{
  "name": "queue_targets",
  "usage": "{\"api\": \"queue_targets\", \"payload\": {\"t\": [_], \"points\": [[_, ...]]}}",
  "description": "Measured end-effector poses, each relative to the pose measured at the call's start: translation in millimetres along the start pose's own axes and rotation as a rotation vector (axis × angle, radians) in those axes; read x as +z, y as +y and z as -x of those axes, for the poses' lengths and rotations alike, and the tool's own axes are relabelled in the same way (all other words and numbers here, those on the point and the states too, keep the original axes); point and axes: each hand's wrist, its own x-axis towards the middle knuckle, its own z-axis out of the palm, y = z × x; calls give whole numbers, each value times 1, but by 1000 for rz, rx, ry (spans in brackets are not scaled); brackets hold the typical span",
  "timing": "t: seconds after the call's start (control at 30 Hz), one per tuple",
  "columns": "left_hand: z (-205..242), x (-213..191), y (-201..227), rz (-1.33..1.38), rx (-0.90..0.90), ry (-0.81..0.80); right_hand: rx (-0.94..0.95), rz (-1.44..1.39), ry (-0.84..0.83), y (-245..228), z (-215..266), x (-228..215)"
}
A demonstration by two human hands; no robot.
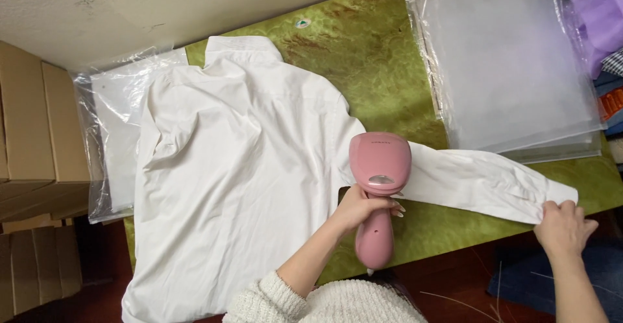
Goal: The person uses a pink handheld garment steamer to remove wrinkles from a white long-sleeved shirt laid on a green table. They smooth the fabric with one hand while moving the steamer across the body and sleeves, then flip the shirt to steam the back and sleeves.
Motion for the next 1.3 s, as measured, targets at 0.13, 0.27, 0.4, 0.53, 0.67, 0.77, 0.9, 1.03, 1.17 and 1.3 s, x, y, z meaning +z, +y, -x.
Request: {"api": "queue_targets", "payload": {"t": [0.13, 0.27, 0.4, 0.53, 0.67, 0.77, 0.9, 1.03, 1.17, 1.3], "points": [[4, 3, -1, -39, 7, -15, 54, -10, -165, -2, 20, 13], [10, 8, 0, -142, -3, -31, 147, -112, -547, -10, 34, -3], [18, 14, 3, -222, -11, -62, 150, -535, -714, -30, 60, -75], [16, 22, -4, -330, -9, -32, 115, -1330, -691, -93, 107, -178], [-2, 23, -30, -594, 21, 54, -27, -1691, -802, -165, 139, -235], [-16, 16, -60, -701, 94, 60, -31, -1942, -638, -206, 147, -245], [-3, 20, -44, -817, 221, 14, 63, -2093, -454, -226, 159, -285], [24, 13, -8, -923, 293, -110, 109, -2117, -381, -232, 157, -284], [32, -26, 43, -1097, 267, -263, 60, -2136, -211, -231, 153, -283], [-19, -115, 52, -1273, 217, 515, 1, -2147, -302, -214, 146, -271]]}}
